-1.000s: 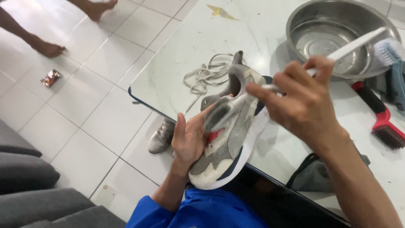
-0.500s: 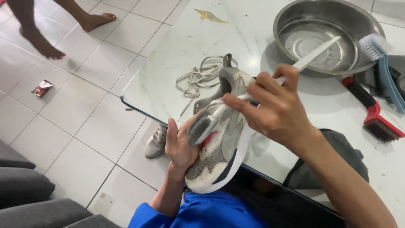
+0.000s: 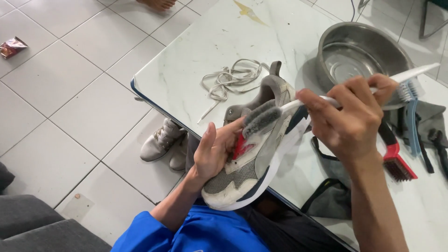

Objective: The person cleans a white and red sneaker by applying foam cleaner and scrubbing with a brush. They wipe the shoe with a cloth, reapply foam, and continue scrubbing different areas of the shoe.

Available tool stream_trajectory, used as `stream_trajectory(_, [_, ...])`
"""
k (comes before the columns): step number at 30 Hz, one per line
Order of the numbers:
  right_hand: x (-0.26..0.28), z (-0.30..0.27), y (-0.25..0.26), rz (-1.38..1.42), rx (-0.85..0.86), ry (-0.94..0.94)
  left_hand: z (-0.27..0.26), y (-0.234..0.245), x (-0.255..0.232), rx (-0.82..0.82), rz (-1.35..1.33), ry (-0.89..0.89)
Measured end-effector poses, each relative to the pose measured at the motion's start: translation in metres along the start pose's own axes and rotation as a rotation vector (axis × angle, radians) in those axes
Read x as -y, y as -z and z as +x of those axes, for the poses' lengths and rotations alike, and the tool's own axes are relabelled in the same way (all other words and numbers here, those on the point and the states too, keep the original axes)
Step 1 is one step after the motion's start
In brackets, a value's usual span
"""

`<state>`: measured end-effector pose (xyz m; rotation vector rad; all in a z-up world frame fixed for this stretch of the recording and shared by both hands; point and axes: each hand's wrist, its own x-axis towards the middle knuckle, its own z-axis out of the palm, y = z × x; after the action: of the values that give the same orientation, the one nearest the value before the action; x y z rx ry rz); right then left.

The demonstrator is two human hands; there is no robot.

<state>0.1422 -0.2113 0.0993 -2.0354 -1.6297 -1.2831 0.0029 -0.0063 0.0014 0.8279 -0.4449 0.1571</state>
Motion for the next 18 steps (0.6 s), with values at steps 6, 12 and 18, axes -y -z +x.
stream_trajectory(6, [0.039,0.007,0.011,0.07,0.099,0.079,-0.012,0.017,0.015,-0.118,-0.073,0.081])
stream_trajectory(12, [0.016,-0.026,-0.012,0.02,0.039,-0.004,-0.002,-0.006,0.0,-0.111,-0.182,0.093])
stream_trajectory(18, [0.011,-0.023,0.0,-0.011,0.044,0.028,-0.004,-0.011,0.003,-0.103,-0.199,0.1])
